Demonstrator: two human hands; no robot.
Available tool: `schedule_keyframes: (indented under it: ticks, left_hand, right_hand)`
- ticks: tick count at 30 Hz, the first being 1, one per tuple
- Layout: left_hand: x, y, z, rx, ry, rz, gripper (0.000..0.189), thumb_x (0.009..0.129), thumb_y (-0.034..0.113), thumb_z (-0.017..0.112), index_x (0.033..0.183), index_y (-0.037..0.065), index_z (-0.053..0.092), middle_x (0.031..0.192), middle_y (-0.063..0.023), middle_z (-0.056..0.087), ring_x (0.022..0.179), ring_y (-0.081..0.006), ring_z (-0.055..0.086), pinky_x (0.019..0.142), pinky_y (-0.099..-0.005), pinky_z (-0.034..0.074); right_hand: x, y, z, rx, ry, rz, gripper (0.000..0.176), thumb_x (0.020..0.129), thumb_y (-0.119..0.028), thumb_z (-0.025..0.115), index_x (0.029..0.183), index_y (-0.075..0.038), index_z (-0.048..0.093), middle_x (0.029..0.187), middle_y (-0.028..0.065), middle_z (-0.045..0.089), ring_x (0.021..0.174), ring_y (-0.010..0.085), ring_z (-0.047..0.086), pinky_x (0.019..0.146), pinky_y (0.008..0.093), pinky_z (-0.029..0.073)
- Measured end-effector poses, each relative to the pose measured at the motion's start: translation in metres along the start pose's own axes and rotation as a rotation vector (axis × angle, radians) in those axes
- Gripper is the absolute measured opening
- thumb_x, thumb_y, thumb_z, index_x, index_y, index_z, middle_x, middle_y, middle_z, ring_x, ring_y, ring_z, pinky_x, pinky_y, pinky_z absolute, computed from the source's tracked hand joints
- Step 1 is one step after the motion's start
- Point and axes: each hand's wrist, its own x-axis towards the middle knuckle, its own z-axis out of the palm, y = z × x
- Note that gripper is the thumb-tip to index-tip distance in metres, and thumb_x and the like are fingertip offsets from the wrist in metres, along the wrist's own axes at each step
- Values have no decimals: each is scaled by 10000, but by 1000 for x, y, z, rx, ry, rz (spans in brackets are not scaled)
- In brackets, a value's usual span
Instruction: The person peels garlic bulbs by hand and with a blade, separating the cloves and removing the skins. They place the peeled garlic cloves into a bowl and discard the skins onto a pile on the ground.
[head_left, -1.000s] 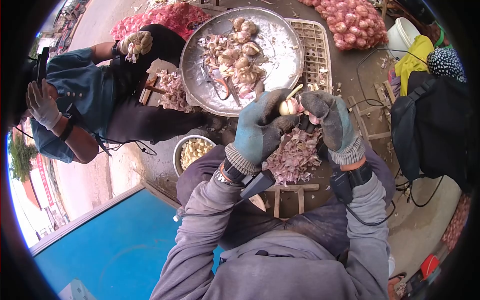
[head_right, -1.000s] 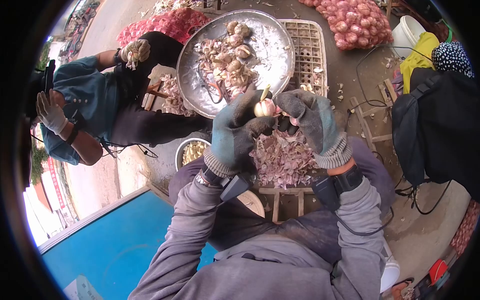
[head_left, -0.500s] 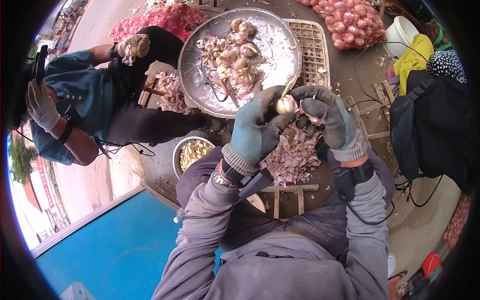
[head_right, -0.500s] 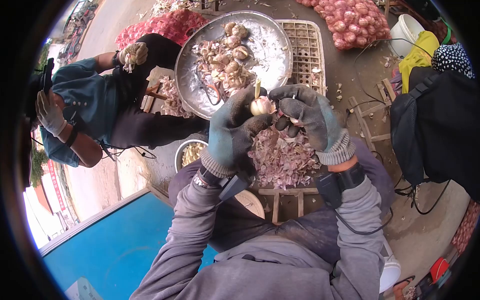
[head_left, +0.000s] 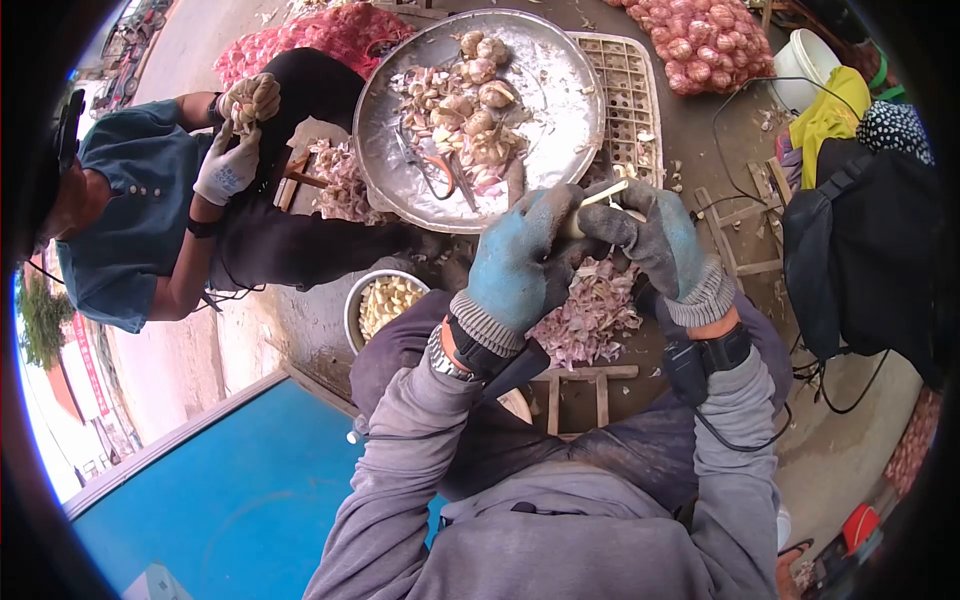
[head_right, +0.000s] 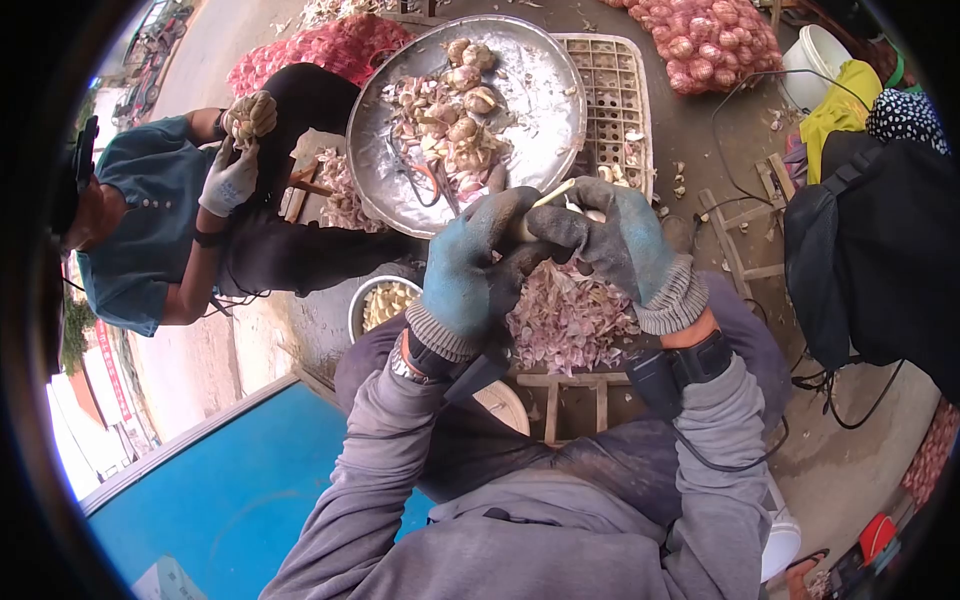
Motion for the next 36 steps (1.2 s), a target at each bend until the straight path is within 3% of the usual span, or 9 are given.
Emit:
schedule_keyframes:
  ticks: [8, 11, 13, 16, 20, 22, 27, 32, 36]
  left_hand:
    - [-1, 3, 1, -99, -9, -102, 386, 807, -32, 793, 1170, -4, 665, 991, -138, 711, 950, -174, 698, 892, -317, 537]
    - [0, -1, 1, -97, 15, -42, 419, 825, -48, 772, 1225, -23, 652, 1038, -122, 713, 1021, -156, 674, 952, -310, 517]
    - [0, -2, 3, -310, 30, -164, 464, 844, -60, 757, 1287, -42, 623, 1127, -104, 693, 1077, -153, 651, 989, -304, 505]
    - [1, -8, 8, -337, 121, -90, 422, 794, 58, 826, 1184, 36, 668, 1014, -168, 711, 911, -271, 726, 814, -353, 552]
    - [2, -6, 11, -534, 132, -199, 426, 800, 28, 807, 1201, 32, 662, 1016, -170, 707, 928, -260, 720, 832, -335, 546]
    - [2, -12, 12, -295, 117, -78, 418, 805, 2, 791, 1200, 14, 656, 1039, -160, 703, 947, -236, 712, 842, -317, 543]
    - [0, -11, 13, -248, 61, -32, 435, 834, -15, 767, 1247, -5, 629, 1082, -110, 698, 962, -169, 684, 886, -292, 528]
    - [7, 13, -3, -784, 41, -391, 462, 898, 17, 711, 1335, -47, 576, 1144, -106, 687, 976, -174, 657, 824, -311, 549]
    - [7, 10, 2, -656, 62, -289, 508, 900, 2, 700, 1382, -44, 547, 1172, -93, 677, 1021, -167, 646, 841, -313, 548]
  right_hand:
    - [-7, 6, 9, -73, 107, -159, 334, 975, -290, 702, 1081, 26, 712, 890, 51, 689, 691, 79, 632, 571, 231, 495]
    - [-7, 4, 8, -57, 76, -175, 322, 984, -262, 674, 1111, 33, 708, 898, 55, 692, 685, 84, 637, 559, 238, 496]
    - [-7, 0, 8, -51, 80, -142, 323, 990, -254, 660, 1148, 24, 707, 904, 48, 692, 683, 84, 639, 561, 227, 498]
    - [-7, 0, 8, -15, 89, -130, 337, 997, -254, 645, 1194, 15, 696, 908, 41, 692, 689, 75, 637, 562, 220, 500]
    - [-7, 3, 10, 127, 72, -174, 335, 980, -259, 678, 1188, 3, 694, 892, 34, 693, 697, 66, 639, 551, 205, 491]
    - [-5, 4, 16, 40, 147, -134, 312, 953, -264, 720, 1136, -11, 699, 885, 30, 697, 696, 64, 639, 542, 188, 482]
    - [-3, 15, 14, 155, 187, -161, 260, 928, -268, 754, 1044, -43, 696, 832, 12, 685, 640, 58, 615, 517, 180, 460]
    - [-6, 15, 4, 498, 50, -153, 276, 890, -250, 724, 1067, -49, 662, 815, 34, 685, 619, 92, 621, 512, 203, 448]
    - [-3, 24, -2, 471, 12, -135, 353, 848, -234, 743, 1119, -32, 638, 854, 55, 685, 669, 93, 610, 545, 210, 460]
